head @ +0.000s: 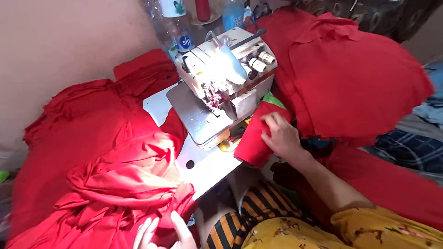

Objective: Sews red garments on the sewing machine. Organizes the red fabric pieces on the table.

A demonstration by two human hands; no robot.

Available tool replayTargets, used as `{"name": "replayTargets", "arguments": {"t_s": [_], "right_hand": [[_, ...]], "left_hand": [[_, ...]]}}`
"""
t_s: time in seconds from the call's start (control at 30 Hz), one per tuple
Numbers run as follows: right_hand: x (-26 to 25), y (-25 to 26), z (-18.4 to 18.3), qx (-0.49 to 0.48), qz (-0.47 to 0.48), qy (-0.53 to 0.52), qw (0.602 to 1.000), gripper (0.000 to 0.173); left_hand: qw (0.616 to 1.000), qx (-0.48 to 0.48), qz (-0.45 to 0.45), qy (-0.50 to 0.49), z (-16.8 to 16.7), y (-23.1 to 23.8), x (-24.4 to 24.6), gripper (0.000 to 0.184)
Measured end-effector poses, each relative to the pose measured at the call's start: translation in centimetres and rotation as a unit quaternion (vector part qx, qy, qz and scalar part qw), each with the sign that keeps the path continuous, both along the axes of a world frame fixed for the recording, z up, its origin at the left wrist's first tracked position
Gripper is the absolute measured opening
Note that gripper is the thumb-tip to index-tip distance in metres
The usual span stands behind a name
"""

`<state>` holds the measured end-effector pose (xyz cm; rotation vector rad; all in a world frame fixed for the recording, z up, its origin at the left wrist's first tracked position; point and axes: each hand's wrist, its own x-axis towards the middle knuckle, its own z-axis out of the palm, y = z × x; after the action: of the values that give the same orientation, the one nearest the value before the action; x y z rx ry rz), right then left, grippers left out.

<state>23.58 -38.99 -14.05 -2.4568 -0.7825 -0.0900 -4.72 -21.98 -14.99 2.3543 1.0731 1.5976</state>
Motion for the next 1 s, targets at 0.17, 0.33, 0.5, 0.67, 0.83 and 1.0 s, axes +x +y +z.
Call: {"name": "replayTargets", "arguments": {"t_s": [0.17,0.33,0.5,0.67,0.83,1.0], "right_hand": [[3.6,0.1,-1.6,0.065,-0.033,-0.036,0.997,0.021],[0.7,0.7,3.5,0.338,0.159,0.21,0.904,0.014],[-3.2,1.8,7.0,0.354,0.318,0.224,0.851,0.012],[-5.2,1.4,7.5,0.357,0.377,0.348,0.781,0.025],[-5.2,-0.1,4.7,0.338,0.432,0.423,0.722,0.026],[-4.2,-1.8,2.7,0.324,0.429,0.338,0.772,0.009]], "left_hand": [[0.988,-0.073,-0.137,-0.014,0.5,-2.5,4.0,0.033],[0.932,-0.144,-0.33,-0.031,3.8,-4.7,8.7,0.022],[0.855,-0.239,-0.46,0.013,7.2,-3.7,12.6,0.027],[0.892,-0.15,-0.423,-0.059,9.6,-2.2,11.1,0.025],[0.925,-0.115,-0.345,-0.111,11.2,0.4,7.4,0.015],[0.936,-0.104,-0.308,-0.134,11.2,2.1,3.6,0.017]]}}
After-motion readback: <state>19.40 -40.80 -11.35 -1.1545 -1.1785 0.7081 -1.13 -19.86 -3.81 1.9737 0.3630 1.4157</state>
